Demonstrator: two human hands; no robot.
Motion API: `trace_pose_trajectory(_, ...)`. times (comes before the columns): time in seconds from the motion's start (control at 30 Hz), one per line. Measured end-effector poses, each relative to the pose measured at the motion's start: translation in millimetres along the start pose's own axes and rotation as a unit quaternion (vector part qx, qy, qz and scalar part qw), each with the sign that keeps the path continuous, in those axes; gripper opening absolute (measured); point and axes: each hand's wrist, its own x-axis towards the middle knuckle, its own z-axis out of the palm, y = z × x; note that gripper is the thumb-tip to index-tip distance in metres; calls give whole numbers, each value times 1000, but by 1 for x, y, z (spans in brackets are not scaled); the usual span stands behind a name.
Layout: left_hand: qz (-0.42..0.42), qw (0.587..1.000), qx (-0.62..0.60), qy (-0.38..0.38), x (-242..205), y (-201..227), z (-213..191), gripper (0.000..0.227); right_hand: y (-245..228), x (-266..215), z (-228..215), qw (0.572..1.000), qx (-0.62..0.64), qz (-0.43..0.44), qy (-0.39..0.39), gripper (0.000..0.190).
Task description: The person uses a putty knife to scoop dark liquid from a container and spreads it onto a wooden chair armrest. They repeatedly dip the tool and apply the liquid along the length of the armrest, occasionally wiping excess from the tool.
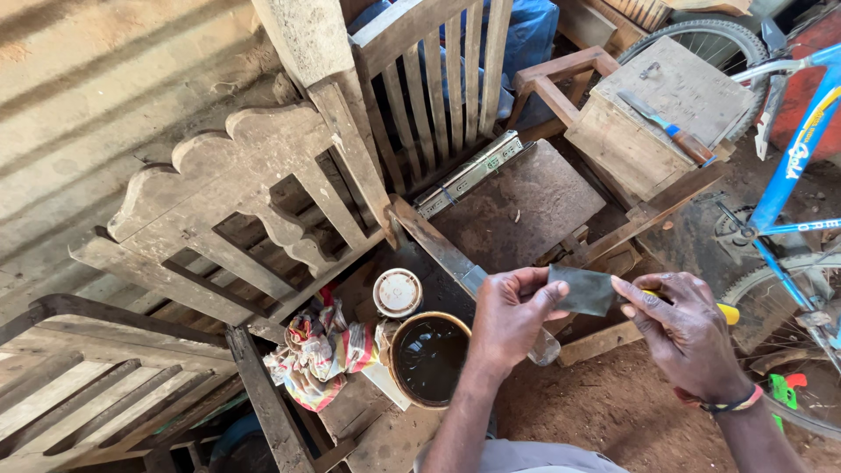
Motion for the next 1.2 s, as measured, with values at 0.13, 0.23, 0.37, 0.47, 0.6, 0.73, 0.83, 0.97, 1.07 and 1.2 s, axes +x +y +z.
trace_pose_trajectory(0.13,-21,1000,11,8,2,1,-5,23,0,1,0,1000,-1,-23,-10,47)
trace_pose_trajectory(0.23,-17,1000,3,12,2,2,-8,27,0,2,-2,999,-6,-34,-18,48)
trace_pose_trajectory(0.37,-36,999,-4,34,6,1,-10,38,-2,5,-4,998,-15,-54,-28,48)
trace_pose_trajectory(0.47,-59,997,-19,45,10,-3,-11,43,-2,7,-4,998,-8,-54,-28,47)
trace_pose_trajectory(0.6,-72,994,-79,26,18,-12,-14,45,-2,8,-4,998,-2,-57,-28,46)
trace_pose_trajectory(0.73,-56,987,-148,-1,21,-21,-20,45,0,8,-2,998,3,-46,-32,46)
trace_pose_trajectory(0.83,-54,987,-154,-2,18,-24,-25,39,1,8,0,998,-4,-38,-44,47)
trace_pose_trajectory(0.97,-10,996,-85,-17,11,-21,-30,28,1,9,1,998,-8,-24,-64,48)
trace_pose_trajectory(1.07,5,999,-37,-14,8,-16,-32,32,-1,11,1,998,-16,-31,-61,48)
trace_pose_trajectory(1.2,-1,1000,20,22,9,-9,-32,26,-4,16,2,997,-29,-36,-65,48)
